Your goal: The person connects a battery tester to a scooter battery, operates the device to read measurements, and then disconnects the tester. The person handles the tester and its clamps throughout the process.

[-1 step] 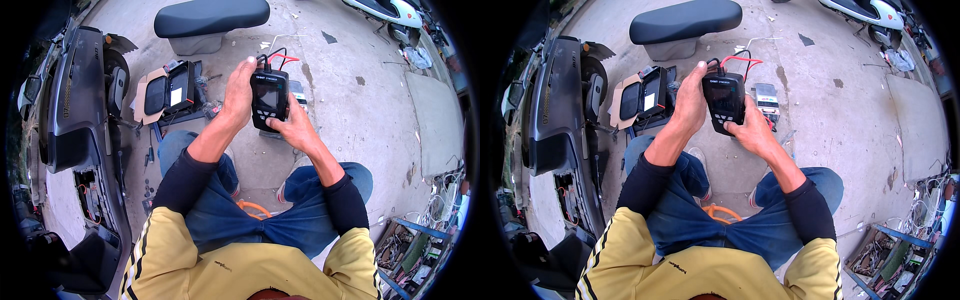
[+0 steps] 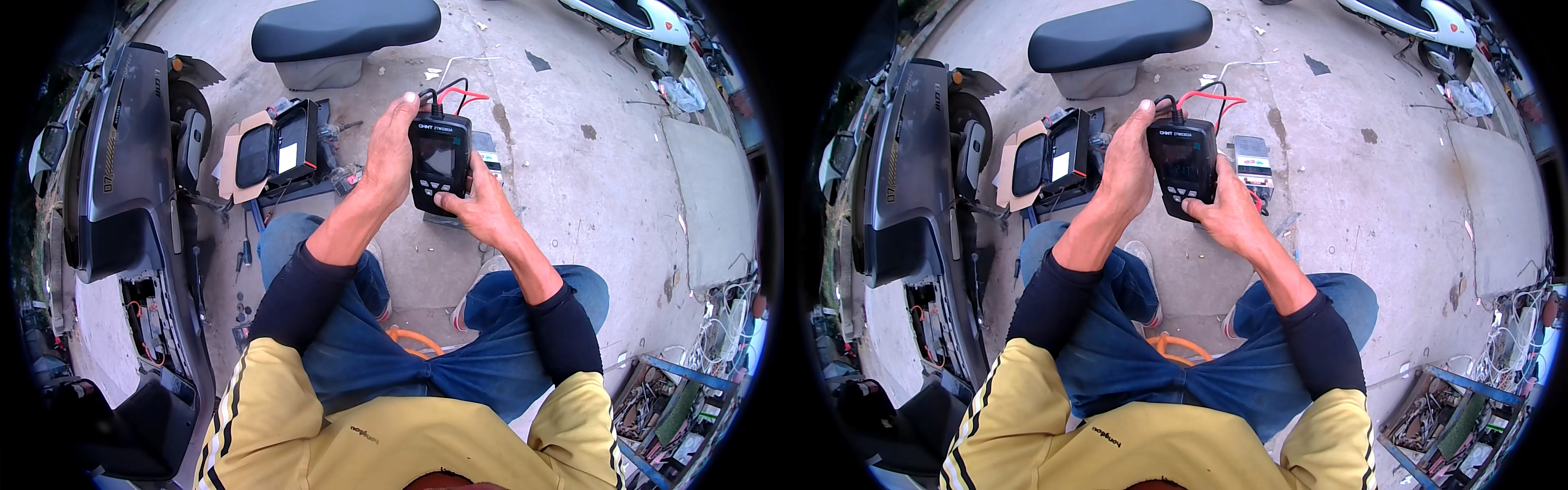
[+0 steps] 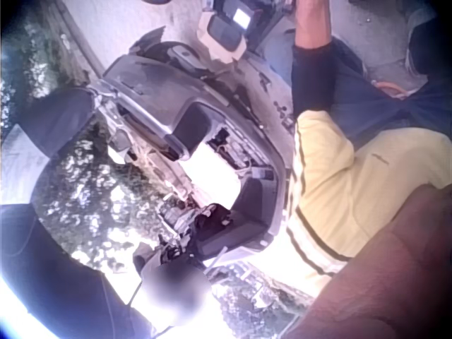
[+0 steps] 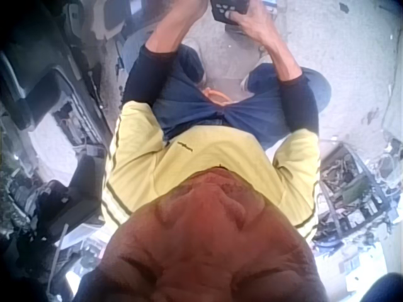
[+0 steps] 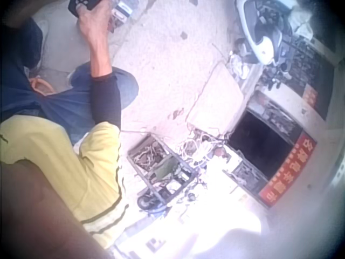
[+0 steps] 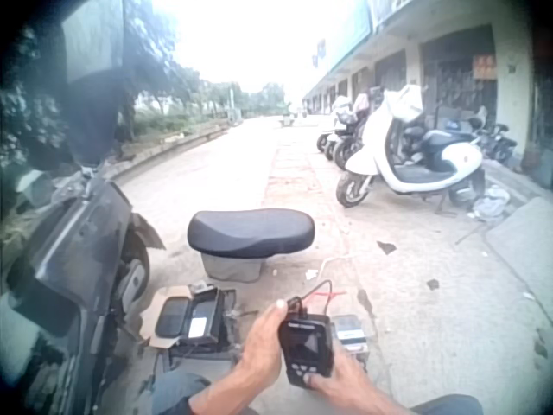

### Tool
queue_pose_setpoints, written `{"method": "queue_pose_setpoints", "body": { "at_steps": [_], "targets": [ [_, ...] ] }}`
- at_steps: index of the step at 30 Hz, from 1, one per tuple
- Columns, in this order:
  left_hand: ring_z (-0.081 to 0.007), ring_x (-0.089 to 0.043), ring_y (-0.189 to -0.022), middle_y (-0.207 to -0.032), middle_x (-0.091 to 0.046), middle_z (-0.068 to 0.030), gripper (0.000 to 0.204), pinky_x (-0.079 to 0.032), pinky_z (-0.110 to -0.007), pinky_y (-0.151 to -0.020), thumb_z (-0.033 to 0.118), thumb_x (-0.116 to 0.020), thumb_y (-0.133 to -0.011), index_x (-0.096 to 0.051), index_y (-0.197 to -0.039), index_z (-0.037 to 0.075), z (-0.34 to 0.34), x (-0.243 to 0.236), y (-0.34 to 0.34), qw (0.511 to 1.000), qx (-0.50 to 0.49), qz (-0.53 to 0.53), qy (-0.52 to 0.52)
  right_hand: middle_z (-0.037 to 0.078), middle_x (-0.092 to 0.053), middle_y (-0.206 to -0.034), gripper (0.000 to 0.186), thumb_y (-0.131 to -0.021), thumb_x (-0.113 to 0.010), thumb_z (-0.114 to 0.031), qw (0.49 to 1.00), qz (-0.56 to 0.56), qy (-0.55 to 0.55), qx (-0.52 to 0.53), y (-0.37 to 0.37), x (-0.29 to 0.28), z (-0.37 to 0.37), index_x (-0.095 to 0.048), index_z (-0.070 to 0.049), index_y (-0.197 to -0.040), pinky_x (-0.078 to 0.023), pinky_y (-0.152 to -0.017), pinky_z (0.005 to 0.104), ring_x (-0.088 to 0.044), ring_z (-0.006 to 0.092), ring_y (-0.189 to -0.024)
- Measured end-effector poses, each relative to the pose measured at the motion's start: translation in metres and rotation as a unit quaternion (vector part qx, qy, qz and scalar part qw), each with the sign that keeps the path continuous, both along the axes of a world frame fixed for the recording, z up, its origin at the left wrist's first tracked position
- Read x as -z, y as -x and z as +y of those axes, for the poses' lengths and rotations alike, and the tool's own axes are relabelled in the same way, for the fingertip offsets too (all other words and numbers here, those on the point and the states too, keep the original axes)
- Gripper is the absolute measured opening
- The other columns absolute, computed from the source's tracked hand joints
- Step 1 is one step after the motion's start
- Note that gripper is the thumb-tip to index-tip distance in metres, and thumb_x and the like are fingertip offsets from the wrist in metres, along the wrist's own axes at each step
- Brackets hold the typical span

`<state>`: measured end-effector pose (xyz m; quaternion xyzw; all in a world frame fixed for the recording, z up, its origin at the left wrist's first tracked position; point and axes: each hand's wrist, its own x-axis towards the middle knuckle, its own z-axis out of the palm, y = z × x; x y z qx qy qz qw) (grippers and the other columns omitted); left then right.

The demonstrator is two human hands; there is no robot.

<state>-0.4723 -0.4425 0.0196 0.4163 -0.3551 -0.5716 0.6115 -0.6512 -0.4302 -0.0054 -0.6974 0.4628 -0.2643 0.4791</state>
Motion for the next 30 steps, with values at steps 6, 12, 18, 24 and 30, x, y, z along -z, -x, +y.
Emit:
{"method": "queue_pose_setpoints", "body": {
  "at_steps": [6,12,18,24,30],
  "targets": [
    [-0.0199,-0.066,-0.113,-0.120,-0.066,-0.0130,0.060,-0.052,-0.037,-0.104,0.050,-0.046,-0.110,-0.057,-0.135,-0.003,0.0013,-0.0018,0.0011,1.000,-0.001,-0.001,-0.002,0.019,-0.070,-0.127,0.075,-0.084,-0.076,-0.002,1.000,-0.003,-0.002,0.001,0.0001,0.0010,0.0000,-0.041,0.000,-0.151,-0.053,-0.105,0.0410,-0.070,0.0280,-0.117],
    [-0.0199,-0.065,-0.113,-0.121,-0.066,-0.0133,0.061,-0.051,-0.037,-0.105,0.051,-0.046,-0.110,-0.057,-0.135,-0.003,0.0011,-0.0008,0.0004,1.000,-0.004,-0.005,-0.001,0.020,-0.070,-0.126,0.075,-0.084,-0.077,-0.003,1.000,0.005,0.001,0.001,-0.0005,-0.0025,0.0008,-0.042,0.001,-0.150,-0.053,-0.105,0.0413,-0.070,0.0288,-0.117],
    [-0.0200,-0.066,-0.113,-0.121,-0.066,-0.0131,0.057,-0.053,-0.038,-0.104,0.049,-0.045,-0.111,-0.057,-0.133,-0.002,0.0000,0.0000,0.0008,1.000,0.000,0.006,-0.007,0.020,-0.070,-0.126,0.073,-0.084,-0.076,-0.003,1.000,0.005,0.005,0.002,-0.0003,-0.0052,0.0013,-0.043,0.001,-0.149,-0.053,-0.105,0.0413,-0.070,0.0287,-0.117],
    [-0.0202,-0.066,-0.112,-0.120,-0.066,-0.0131,0.056,-0.053,-0.038,-0.103,0.048,-0.045,-0.111,-0.058,-0.133,-0.002,-0.0017,0.0047,-0.0021,1.000,-0.008,-0.006,0.010,0.020,-0.068,-0.127,0.069,-0.085,-0.074,0.000,1.000,-0.006,0.004,-0.005,-0.0006,-0.0054,0.0009,-0.045,0.002,-0.146,-0.051,-0.107,0.0411,-0.068,0.0283,-0.120],
    [-0.0204,-0.066,-0.113,-0.121,-0.066,-0.0135,0.056,-0.053,-0.038,-0.104,0.048,-0.045,-0.111,-0.058,-0.133,-0.002,-0.0026,0.0058,-0.0017,1.000,-0.001,0.001,0.005,0.021,-0.068,-0.127,0.067,-0.084,-0.075,0.000,1.000,-0.006,-0.002,-0.002,0.0005,-0.0022,0.0005,-0.046,0.002,-0.145,-0.050,-0.107,0.0413,-0.067,0.0287,-0.121]
  ]
}}
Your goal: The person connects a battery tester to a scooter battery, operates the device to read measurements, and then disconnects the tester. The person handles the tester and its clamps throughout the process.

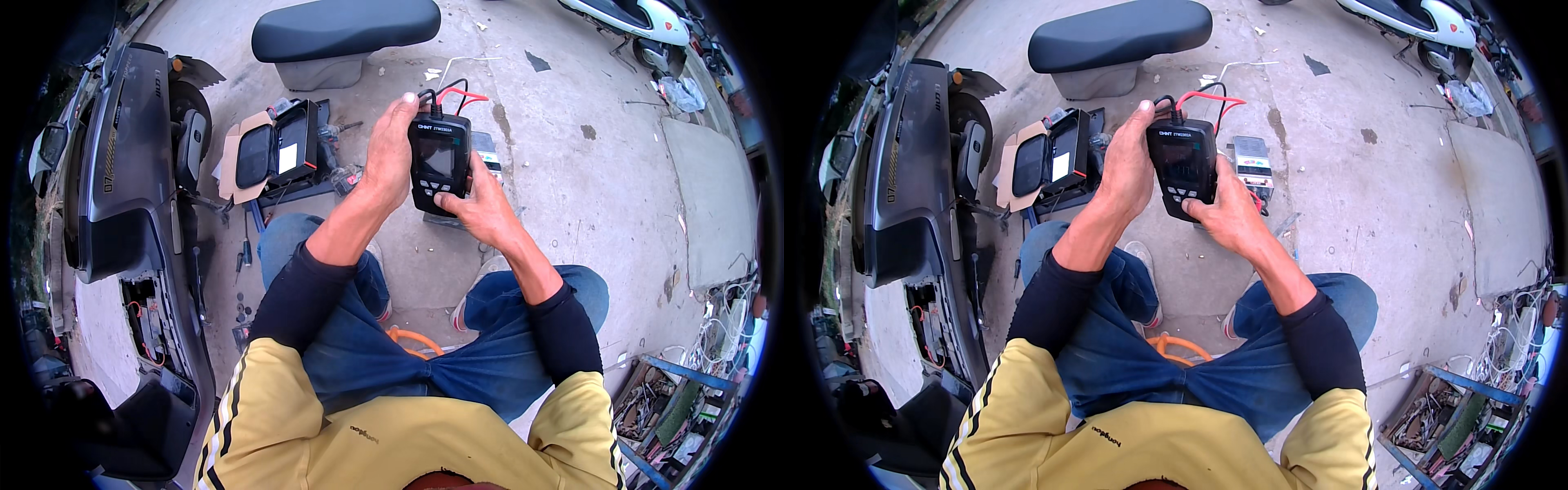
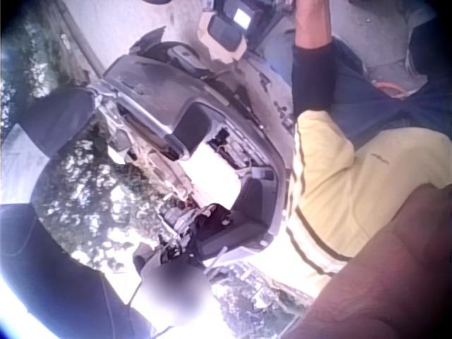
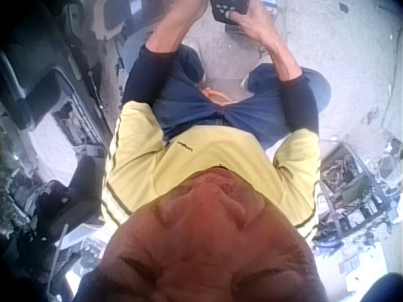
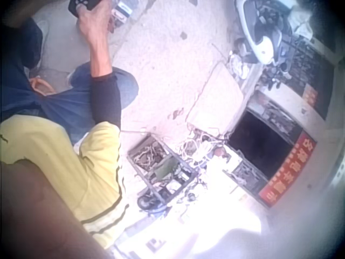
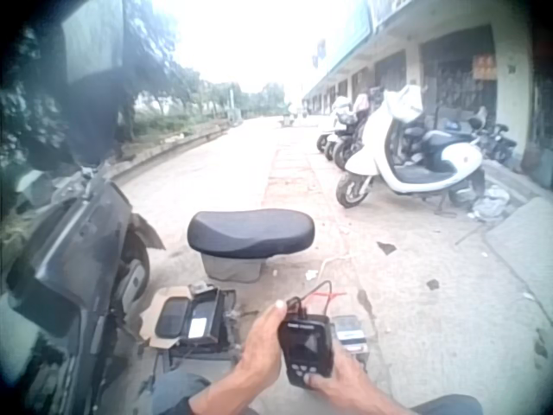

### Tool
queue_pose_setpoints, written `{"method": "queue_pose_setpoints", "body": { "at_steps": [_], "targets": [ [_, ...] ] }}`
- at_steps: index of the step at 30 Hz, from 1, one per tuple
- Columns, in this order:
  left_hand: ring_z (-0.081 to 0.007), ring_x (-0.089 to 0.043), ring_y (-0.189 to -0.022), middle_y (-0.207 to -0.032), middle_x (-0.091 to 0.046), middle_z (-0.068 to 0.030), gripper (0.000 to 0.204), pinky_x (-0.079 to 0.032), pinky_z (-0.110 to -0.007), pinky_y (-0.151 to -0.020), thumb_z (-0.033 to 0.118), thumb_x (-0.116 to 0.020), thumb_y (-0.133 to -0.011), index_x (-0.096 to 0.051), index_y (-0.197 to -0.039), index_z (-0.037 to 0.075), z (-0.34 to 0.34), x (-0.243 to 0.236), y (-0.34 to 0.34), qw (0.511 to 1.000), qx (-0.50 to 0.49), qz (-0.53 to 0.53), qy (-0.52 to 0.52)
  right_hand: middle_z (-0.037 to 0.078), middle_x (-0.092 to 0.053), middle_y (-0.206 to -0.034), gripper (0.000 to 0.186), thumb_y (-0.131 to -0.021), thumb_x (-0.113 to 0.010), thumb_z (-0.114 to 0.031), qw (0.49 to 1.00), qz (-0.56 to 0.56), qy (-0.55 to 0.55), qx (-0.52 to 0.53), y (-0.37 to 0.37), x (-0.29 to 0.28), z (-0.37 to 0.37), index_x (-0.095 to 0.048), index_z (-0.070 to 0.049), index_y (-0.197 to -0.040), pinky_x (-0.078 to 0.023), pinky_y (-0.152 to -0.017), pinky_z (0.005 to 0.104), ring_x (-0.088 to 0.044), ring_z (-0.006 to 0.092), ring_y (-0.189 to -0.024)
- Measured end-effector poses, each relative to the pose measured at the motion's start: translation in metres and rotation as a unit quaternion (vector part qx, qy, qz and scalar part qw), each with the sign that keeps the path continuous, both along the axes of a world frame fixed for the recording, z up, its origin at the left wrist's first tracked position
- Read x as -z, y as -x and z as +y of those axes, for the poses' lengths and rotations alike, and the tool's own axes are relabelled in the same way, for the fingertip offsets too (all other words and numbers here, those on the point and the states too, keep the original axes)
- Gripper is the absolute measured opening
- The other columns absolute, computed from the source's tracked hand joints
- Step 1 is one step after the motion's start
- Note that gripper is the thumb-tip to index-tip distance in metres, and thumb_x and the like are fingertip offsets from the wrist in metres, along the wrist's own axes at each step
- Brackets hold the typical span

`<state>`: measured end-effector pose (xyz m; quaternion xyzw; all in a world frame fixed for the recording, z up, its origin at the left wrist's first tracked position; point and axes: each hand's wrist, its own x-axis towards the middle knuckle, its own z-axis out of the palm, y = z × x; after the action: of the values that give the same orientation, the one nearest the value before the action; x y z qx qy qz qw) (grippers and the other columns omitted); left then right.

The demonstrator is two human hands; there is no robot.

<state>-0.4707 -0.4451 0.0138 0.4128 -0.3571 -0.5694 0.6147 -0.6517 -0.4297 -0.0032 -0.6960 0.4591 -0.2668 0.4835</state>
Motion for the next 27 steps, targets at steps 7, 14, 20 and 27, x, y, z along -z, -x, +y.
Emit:
{"method": "queue_pose_setpoints", "body": {
  "at_steps": [7,14,20,27],
  "targets": [
    [-0.0204,-0.066,-0.114,-0.121,-0.066,-0.0140,0.058,-0.053,-0.037,-0.104,0.049,-0.046,-0.110,-0.057,-0.134,-0.003,0.0006,-0.0006,0.0007,1.000,-0.007,-0.007,0.000,0.020,-0.069,-0.127,0.068,-0.084,-0.076,-0.002,1.000,0.008,-0.004,0.005,-0.0005,-0.0007,0.0000,-0.046,0.002,-0.144,-0.051,-0.106,0.0413,-0.068,0.0285,-0.120],
    [-0.0198,-0.067,-0.112,-0.120,-0.066,-0.0137,0.057,-0.053,-0.037,-0.102,0.048,-0.046,-0.110,-0.058,-0.133,-0.003,0.0003,0.0012,-0.0001,1.000,-0.002,-0.010,-0.004,0.020,-0.070,-0.126,0.070,-0.084,-0.077,-0.003,1.000,0.005,0.009,0.006,-0.0006,-0.0006,0.0012,-0.045,0.001,-0.146,-0.052,-0.105,0.0412,-0.069,0.0282,-0.117],
    [-0.0196,-0.067,-0.111,-0.120,-0.066,-0.0135,0.056,-0.054,-0.036,-0.102,0.047,-0.045,-0.111,-0.057,-0.133,-0.003,0.0002,0.0011,-0.0004,1.000,0.000,-0.010,-0.004,0.020,-0.070,-0.126,0.072,-0.084,-0.077,-0.004,1.000,0.012,0.002,0.003,-0.0002,-0.0013,0.0004,-0.044,0.001,-0.148,-0.053,-0.105,0.0412,-0.069,0.0285,-0.118],
    [-0.0204,-0.065,-0.115,-0.123,-0.065,-0.0142,0.060,-0.051,-0.037,-0.105,0.049,-0.045,-0.111,-0.056,-0.136,-0.004,0.0020,-0.0025,0.0008,1.000,-0.003,-0.007,-0.005,0.020,-0.069,-0.127,0.072,-0.085,-0.077,-0.003,1.000,0.004,-0.001,0.003,-0.0009,-0.0009,0.0010,-0.043,0.001,-0.148,-0.053,-0.105,0.0418,-0.069,0.0293,-0.118]
  ]
}}
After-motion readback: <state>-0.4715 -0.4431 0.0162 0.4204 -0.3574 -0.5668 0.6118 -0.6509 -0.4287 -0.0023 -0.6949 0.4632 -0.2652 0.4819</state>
